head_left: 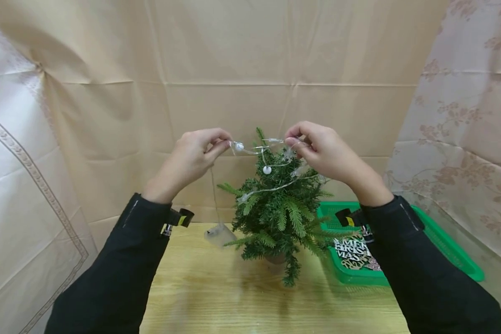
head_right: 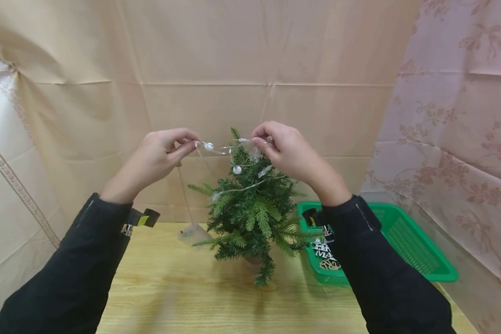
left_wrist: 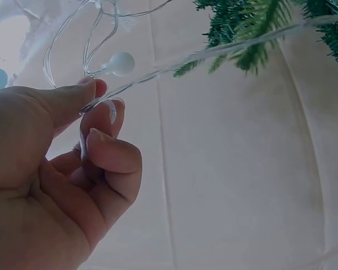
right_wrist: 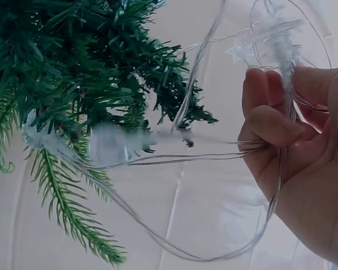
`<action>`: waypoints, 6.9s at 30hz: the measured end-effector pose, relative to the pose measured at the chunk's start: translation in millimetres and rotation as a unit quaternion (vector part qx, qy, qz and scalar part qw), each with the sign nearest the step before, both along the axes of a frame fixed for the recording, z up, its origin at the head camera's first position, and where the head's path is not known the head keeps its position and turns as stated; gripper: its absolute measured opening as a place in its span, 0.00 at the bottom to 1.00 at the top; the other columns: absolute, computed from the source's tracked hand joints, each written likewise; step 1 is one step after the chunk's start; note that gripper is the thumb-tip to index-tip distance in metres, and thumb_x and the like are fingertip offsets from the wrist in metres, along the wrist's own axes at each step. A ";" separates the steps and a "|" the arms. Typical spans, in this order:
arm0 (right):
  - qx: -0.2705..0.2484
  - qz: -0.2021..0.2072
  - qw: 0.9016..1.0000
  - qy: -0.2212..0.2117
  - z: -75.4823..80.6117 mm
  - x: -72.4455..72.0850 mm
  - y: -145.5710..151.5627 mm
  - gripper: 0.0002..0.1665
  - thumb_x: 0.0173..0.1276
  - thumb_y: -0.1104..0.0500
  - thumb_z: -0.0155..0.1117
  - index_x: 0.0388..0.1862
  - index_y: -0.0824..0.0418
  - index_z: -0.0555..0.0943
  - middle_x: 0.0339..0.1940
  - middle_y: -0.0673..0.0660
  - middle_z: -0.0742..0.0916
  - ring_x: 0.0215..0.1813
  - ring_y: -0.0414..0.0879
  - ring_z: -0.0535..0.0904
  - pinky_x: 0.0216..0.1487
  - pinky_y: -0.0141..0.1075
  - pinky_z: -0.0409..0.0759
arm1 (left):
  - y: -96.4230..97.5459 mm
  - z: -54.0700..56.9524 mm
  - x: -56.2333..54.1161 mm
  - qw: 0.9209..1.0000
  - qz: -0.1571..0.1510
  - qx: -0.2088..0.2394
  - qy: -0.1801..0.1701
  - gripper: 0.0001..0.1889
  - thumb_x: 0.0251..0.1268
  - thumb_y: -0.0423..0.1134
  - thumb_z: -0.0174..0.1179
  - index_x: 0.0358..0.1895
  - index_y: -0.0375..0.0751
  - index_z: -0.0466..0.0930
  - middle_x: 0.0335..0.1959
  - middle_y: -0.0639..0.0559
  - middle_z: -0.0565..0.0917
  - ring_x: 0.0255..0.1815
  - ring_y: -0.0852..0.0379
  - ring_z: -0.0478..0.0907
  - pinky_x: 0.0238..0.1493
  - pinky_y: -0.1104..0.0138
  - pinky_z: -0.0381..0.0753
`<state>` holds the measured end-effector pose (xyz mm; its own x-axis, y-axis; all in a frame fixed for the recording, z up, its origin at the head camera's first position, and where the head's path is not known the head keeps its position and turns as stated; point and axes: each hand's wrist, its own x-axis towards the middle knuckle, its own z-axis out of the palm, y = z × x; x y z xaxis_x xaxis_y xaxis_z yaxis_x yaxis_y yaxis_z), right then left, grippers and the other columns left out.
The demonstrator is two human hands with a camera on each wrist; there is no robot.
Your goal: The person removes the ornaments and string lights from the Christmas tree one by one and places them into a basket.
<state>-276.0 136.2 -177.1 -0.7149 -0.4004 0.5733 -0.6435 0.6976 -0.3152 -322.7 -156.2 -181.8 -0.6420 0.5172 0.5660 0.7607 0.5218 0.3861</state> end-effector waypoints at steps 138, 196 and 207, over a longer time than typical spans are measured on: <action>-0.116 0.220 0.949 -0.192 -244.2 51.9 -102.6 0.09 0.78 0.58 0.60 0.48 0.59 0.86 0.41 0.49 0.91 0.38 0.32 0.85 0.36 0.29 0.85 | -3.9 -173.2 78.5 0.918 -0.226 0.319 -0.069 0.09 0.72 0.23 0.57 0.48 0.38 0.82 0.37 0.40 0.85 0.26 0.54 0.86 0.28 0.62 0.88; -0.197 0.193 0.942 -0.190 -192.0 88.7 5.5 0.13 0.76 0.75 0.54 0.48 0.65 0.84 0.39 0.59 0.91 0.38 0.50 0.89 0.35 0.45 0.88 | -51.9 -184.3 40.4 0.924 -0.259 0.230 -0.160 0.07 0.76 0.24 0.53 0.48 0.35 0.79 0.34 0.42 0.85 0.33 0.54 0.86 0.36 0.59 0.88; -0.244 0.166 0.939 -0.177 -183.9 111.9 41.2 0.19 0.73 0.81 0.49 0.52 0.69 0.83 0.42 0.61 0.90 0.41 0.50 0.89 0.38 0.42 0.88 | -34.9 -183.7 52.2 0.914 -0.331 0.128 -0.195 0.07 0.78 0.33 0.55 0.48 0.43 0.82 0.39 0.51 0.87 0.37 0.58 0.87 0.37 0.61 0.88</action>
<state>-164.1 177.4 -361.0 -0.7770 -0.3870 0.4965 -0.5949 0.1935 -0.7802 -270.5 -191.2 -365.5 -0.4145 0.7487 0.5173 0.6550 -0.1492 0.7408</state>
